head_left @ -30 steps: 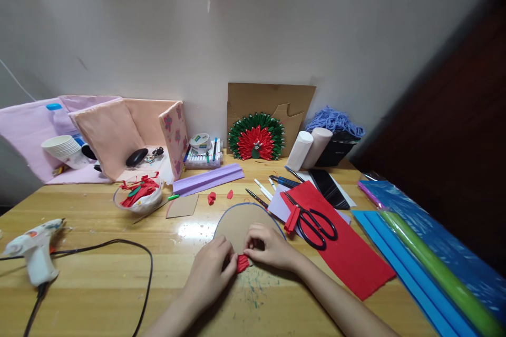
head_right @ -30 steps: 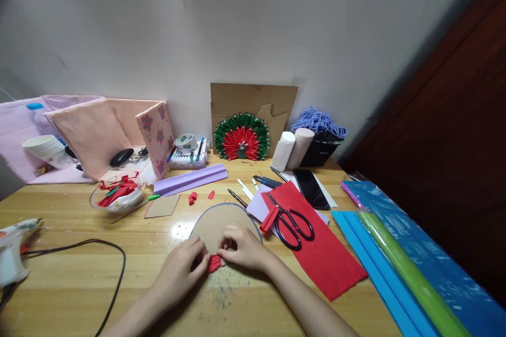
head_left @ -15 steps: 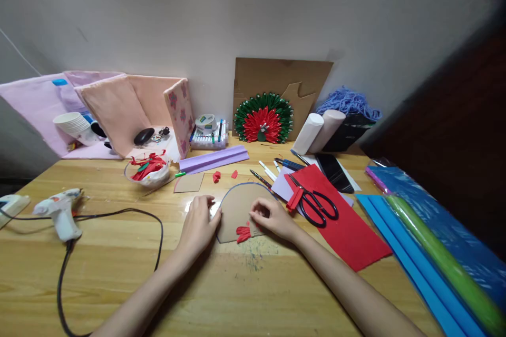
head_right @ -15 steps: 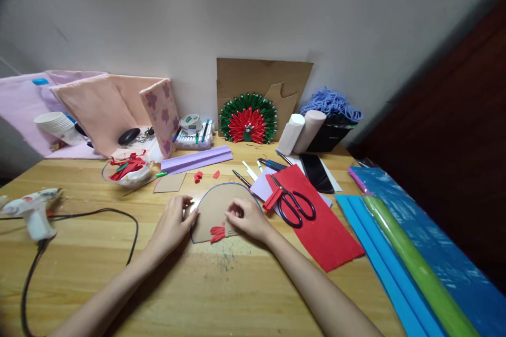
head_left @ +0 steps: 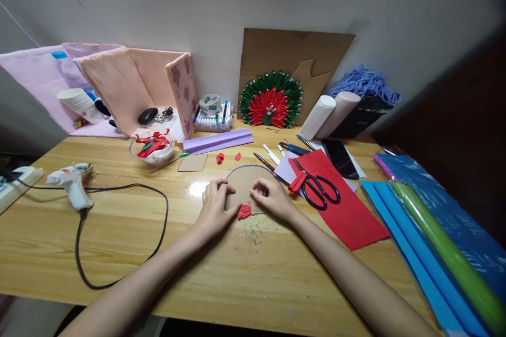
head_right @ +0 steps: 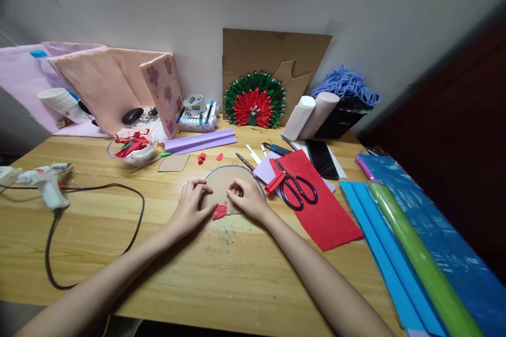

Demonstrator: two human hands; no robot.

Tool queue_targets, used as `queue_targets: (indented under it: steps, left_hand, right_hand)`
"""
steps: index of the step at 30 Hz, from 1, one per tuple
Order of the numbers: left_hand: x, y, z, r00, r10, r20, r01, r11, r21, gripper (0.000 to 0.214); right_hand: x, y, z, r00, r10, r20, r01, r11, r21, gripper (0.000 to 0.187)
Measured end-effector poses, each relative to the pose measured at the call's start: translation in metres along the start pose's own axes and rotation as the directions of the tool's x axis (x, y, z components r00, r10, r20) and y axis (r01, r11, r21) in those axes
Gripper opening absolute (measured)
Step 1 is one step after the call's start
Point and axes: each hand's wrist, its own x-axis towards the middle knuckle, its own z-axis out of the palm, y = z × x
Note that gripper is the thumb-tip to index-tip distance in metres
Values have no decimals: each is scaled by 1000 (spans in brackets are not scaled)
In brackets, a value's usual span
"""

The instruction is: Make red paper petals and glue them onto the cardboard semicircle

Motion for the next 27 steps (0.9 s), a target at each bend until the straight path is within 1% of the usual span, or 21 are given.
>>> queue_targets:
  steps: [3,5,7,10,15,18,22,24,27]
  left_hand:
    - [0,3,-4,1000,11,-9,-11,1000,0,14]
    - [-1,8,-7,999,42,-2,-42,999,24,14]
    - [-3,12,-9,994,96,53,-100,993,64,21]
    - [-5,17,-9,975,154,162,-173,978,115,29]
    - [-8,21,-1,946,215,243,-261,949,177,23]
    - [-8,24,3,943,235,234,-297,913,280,26]
    - [-10,27,12,964,188,190,-256,854,454,34]
    - [-12,27,17,963,185,195,-259,832,491,35]
    - [-15,26,24,951,207,230,-295,833,468,34]
  right_hand:
    - [0,2,0,999,-25,22,25,1000,-6,8]
    - [0,3,0,999,-37,36,37,999,-6,8]
    - [0,3,0,998,-41,44,41,999,-4,7]
    - [0,2,1,998,-46,38,47,999,-25,7]
    - [-1,2,2,998,-64,23,66,995,-73,5]
    - [-1,0,3,997,-74,30,77,993,-94,5]
    - [-1,-2,3,996,-91,23,93,982,-162,5]
    - [-1,-3,4,994,-104,28,107,976,-188,6]
    - [-1,-3,5,992,-119,34,124,969,-213,7]
